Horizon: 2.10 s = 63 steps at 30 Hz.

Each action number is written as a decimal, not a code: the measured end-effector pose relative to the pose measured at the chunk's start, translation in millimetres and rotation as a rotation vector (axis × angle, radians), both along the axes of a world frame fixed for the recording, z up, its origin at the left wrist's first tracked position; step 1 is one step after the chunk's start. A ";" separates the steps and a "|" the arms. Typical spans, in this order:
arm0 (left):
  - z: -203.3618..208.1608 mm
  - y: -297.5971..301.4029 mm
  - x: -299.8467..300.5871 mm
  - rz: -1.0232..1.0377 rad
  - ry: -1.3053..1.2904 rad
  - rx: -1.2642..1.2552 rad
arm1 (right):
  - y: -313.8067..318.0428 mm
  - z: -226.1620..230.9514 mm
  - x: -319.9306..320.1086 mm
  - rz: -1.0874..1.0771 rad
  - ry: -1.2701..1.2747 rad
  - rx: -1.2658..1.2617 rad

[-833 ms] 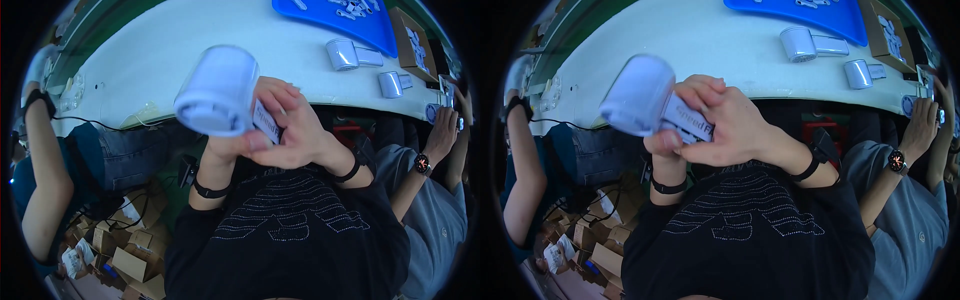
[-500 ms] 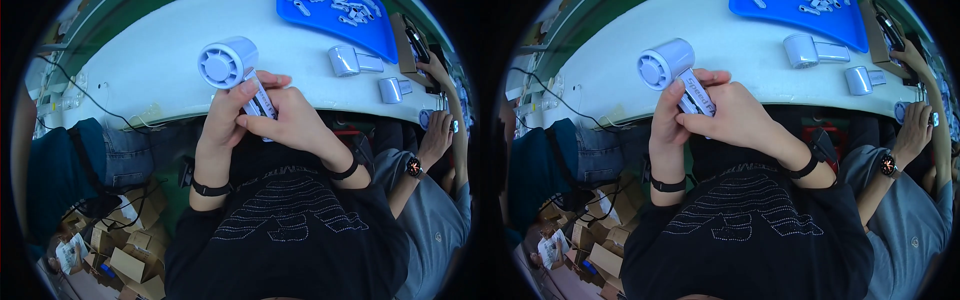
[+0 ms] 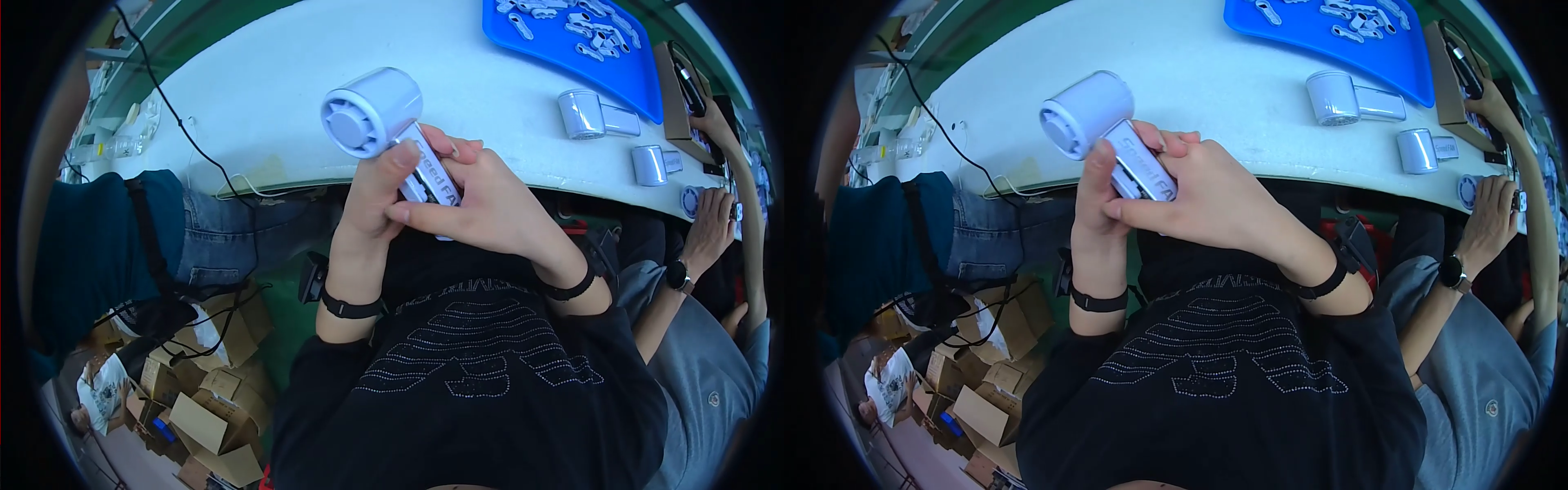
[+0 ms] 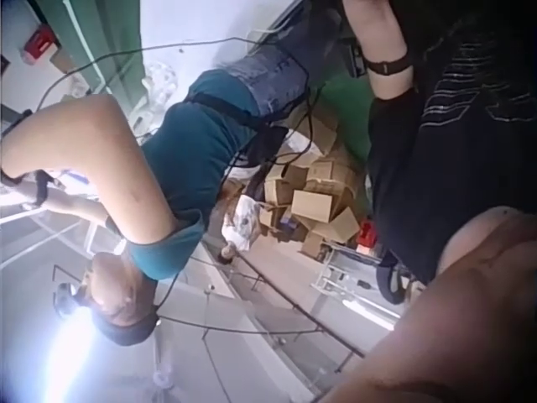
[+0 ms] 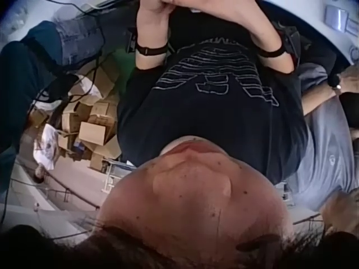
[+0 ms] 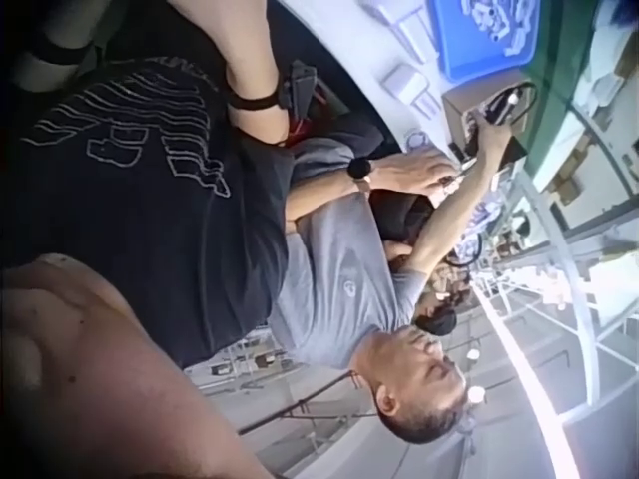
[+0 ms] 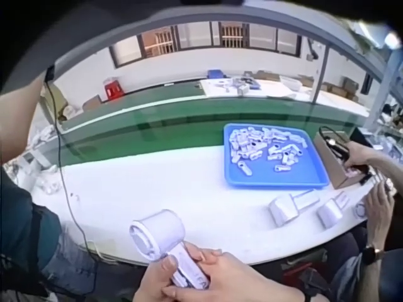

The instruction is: Assembling handheld electric fans by inserting components into the housing and using an electric screwdriver.

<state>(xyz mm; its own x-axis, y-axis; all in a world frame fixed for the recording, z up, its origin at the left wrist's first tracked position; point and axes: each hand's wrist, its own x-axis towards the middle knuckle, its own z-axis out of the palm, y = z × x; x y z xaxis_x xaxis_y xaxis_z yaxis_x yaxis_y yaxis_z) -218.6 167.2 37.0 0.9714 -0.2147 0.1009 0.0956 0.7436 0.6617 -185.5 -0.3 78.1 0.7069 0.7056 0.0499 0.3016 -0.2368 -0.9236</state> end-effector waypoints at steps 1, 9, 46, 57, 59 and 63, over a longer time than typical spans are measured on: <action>4.2 1.6 -3.4 0.011 0.036 0.112 | -1.6 -1.4 1.3 0.027 0.150 -0.034; 11.9 -27.8 -29.4 0.202 -0.074 0.233 | -1.2 -0.1 -0.8 0.005 0.092 0.208; 10.6 -22.3 -5.3 0.145 0.072 0.090 | -8.3 -17.1 10.9 0.097 0.186 0.154; 45.6 99.4 31.0 0.684 0.428 1.238 | -76.3 19.4 127.4 -0.603 -0.086 -0.235; 34.8 132.6 54.6 0.683 0.491 1.283 | -89.7 21.6 178.0 -0.730 -0.245 -0.415; 11.1 148.1 75.1 0.692 0.495 1.586 | -65.6 -17.3 221.5 -0.522 -0.443 -0.673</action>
